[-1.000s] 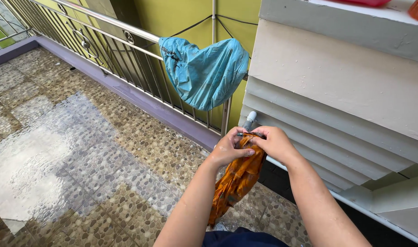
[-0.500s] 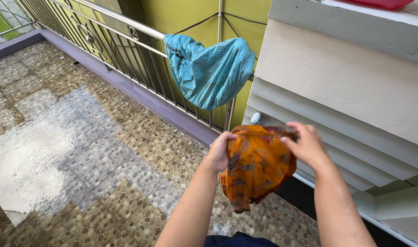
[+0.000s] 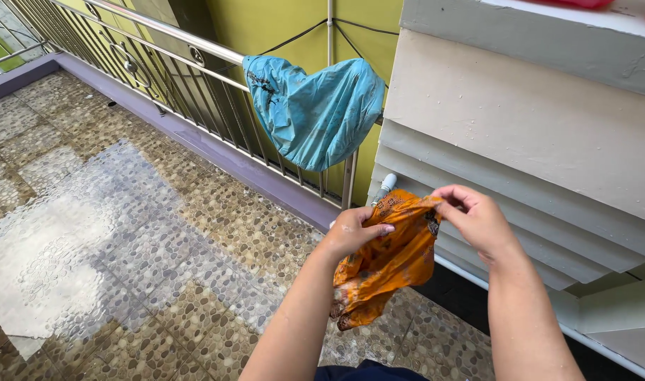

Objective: Washing a yellow patterned cloth by hand using soap and water at an outdoor tap.

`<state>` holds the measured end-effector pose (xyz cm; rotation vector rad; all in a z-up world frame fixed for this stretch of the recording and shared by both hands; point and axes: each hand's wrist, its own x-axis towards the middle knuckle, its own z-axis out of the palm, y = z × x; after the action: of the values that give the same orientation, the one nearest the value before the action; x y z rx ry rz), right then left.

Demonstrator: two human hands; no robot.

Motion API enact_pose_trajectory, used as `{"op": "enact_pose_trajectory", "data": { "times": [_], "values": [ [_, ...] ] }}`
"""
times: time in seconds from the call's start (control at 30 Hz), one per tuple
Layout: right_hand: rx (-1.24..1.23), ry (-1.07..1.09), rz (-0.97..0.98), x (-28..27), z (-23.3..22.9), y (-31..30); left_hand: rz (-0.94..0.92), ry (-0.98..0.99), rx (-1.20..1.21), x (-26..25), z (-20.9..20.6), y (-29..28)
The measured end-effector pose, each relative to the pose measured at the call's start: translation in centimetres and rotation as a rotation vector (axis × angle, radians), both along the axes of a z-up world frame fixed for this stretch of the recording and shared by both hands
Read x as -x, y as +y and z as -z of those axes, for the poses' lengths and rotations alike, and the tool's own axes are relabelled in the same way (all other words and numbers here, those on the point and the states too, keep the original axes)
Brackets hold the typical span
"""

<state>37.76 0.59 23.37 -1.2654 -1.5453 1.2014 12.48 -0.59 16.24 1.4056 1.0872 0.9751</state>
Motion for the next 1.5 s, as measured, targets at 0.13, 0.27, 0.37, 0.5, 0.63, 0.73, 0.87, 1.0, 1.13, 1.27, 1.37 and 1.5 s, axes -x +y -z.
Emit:
{"op": "enact_pose_trajectory", "data": {
  "times": [0.13,0.27,0.37,0.5,0.63,0.73,0.87,1.0,1.13,1.27,1.37,1.5],
  "values": [
    [0.014,-0.107,-0.286,3.7,-2.7,-1.4,0.022,0.074,-0.259,-1.2,-1.5,0.0],
    [0.142,-0.206,-0.382,3.4,3.1,1.0,0.006,0.264,-0.367,-0.4,-4.1,-0.6],
    [0.094,-0.364,-0.331,2.8,3.3,1.9,-0.015,0.279,-0.219,1.1,-1.2,-0.2],
    [0.141,-0.222,-0.22,1.6,1.6,1.7,-0.02,0.465,0.03,2.7,1.0,-1.5],
    [0.173,-0.114,-0.193,2.2,-0.8,0.4,-0.256,0.327,0.109,3.5,3.1,0.0],
    [0.242,-0.145,-0.299,3.6,3.9,0.5,-0.221,-0.117,0.007,1.0,0.7,1.0],
    [0.173,-0.127,-0.276,7.6,10.6,0.1,-0.091,-0.241,0.021,-2.4,-2.0,0.8],
    [0.146,0.066,-0.036,7.2,11.2,2.6,-0.101,0.001,-0.148,0.1,-2.4,-1.0],
    [-0.1,0.345,-0.069,10.7,4.4,0.9,-0.045,0.357,-0.076,1.4,1.4,-2.4],
    [-0.18,0.214,-0.196,14.6,0.3,-1.2,-0.143,0.753,-0.188,0.2,3.0,-1.7],
    [-0.848,-0.471,-0.345,15.4,-2.6,-3.2,-0.242,1.145,-0.292,-1.6,4.9,-0.6],
    [-0.886,-0.512,-0.426,16.0,-2.5,-3.9,-0.481,2.28,-0.488,-3.8,12.1,2.0]
  ]
}}
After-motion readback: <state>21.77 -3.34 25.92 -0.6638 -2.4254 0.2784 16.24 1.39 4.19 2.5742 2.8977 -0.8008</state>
